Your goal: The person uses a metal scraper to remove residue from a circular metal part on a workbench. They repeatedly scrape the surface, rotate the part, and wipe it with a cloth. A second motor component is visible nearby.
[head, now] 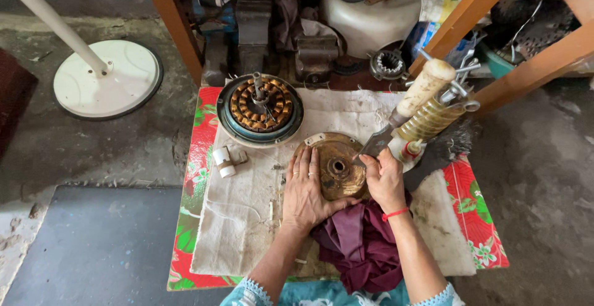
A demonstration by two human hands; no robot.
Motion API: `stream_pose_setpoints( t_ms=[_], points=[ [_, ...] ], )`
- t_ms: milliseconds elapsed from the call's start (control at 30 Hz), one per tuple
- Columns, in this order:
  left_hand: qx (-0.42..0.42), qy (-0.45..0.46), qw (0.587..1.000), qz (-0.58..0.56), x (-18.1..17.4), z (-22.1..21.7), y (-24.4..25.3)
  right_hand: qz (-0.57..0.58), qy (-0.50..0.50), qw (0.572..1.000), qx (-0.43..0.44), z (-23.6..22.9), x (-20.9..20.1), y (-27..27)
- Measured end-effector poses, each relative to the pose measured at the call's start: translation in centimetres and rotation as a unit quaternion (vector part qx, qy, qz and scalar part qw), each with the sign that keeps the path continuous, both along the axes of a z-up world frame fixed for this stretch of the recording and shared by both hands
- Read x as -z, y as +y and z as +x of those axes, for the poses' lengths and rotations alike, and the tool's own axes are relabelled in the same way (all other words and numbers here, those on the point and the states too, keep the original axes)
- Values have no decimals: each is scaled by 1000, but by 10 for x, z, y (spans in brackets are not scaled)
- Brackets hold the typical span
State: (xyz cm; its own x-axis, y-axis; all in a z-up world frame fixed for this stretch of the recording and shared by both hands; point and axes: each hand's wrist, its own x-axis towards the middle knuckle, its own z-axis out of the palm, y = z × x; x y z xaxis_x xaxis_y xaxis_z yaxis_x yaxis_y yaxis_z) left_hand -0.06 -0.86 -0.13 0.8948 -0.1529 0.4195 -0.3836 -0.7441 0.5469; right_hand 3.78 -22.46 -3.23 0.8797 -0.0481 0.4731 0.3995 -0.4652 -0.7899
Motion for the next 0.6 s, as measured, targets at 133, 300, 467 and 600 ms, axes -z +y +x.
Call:
stream_pose_setpoints(
  t_ms=[133,300,467,600],
  points=[
    [-7,-19,1000,20,-3,-1,-1,-14,51,998,38,7,14,-9],
    [-4,52,998,28,-17,7,2,14,3,1000,-24,-7,-7,-1],
    [-5,46,998,30,-17,8,4,11,21,1000,9,-24,-20,11],
    [-7,2,1000,15,-13,9,3,-1,22,999,35,-17,-14,6]
  ],
)
